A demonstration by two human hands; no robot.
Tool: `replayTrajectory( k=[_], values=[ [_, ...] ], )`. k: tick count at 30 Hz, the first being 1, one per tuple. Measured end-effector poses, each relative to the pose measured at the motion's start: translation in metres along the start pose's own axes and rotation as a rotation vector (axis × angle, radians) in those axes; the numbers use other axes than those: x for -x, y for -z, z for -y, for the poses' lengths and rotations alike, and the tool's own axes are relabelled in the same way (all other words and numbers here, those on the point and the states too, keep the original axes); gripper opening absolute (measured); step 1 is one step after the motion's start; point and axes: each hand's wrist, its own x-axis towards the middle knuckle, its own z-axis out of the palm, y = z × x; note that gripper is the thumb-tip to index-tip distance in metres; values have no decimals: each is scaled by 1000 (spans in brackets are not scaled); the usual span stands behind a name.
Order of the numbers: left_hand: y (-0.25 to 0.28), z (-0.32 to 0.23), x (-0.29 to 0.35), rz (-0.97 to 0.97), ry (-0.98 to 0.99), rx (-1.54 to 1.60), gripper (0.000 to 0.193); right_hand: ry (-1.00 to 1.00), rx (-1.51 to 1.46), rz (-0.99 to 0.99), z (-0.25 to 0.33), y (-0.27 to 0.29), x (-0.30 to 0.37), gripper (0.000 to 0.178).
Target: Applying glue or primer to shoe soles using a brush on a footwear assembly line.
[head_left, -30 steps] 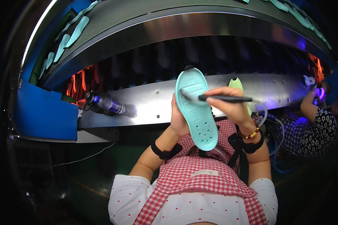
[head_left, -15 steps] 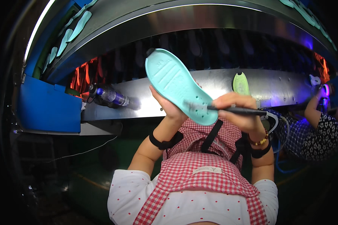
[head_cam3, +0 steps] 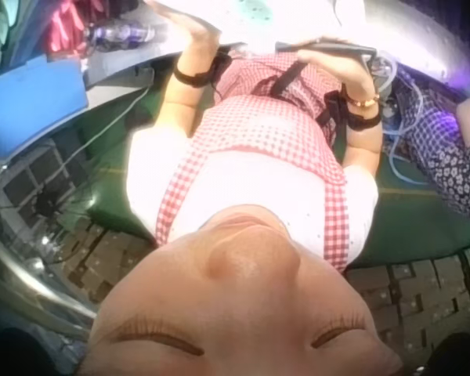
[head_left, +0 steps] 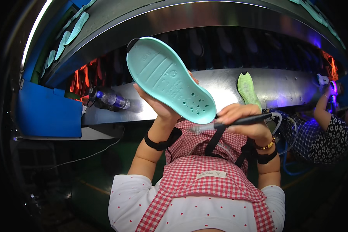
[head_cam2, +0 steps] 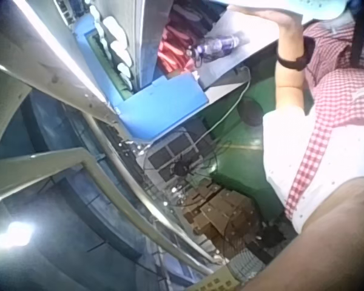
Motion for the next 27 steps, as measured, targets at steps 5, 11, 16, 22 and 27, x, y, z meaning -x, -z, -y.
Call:
replayTrajectory(
  k=[5,11,16,22,27],
  values=[
    [-23,13,21,-332,136,98,84,-173,-555,-357,-15,-15,5,18],
    [13,20,34,4,396,96,63,-332,-87,-167,17,-29,2,21],
    [-5,1,23,2,508,-170,56,-98,235,-79,22,-11,-7,20],
    [-2,-18,9,36,895,-62,54,-44,158,228,39,2,-10,19],
    [-27,-23,-3,158,1043,-317,56,14,208,297,32,7,-15,15]
  ],
)
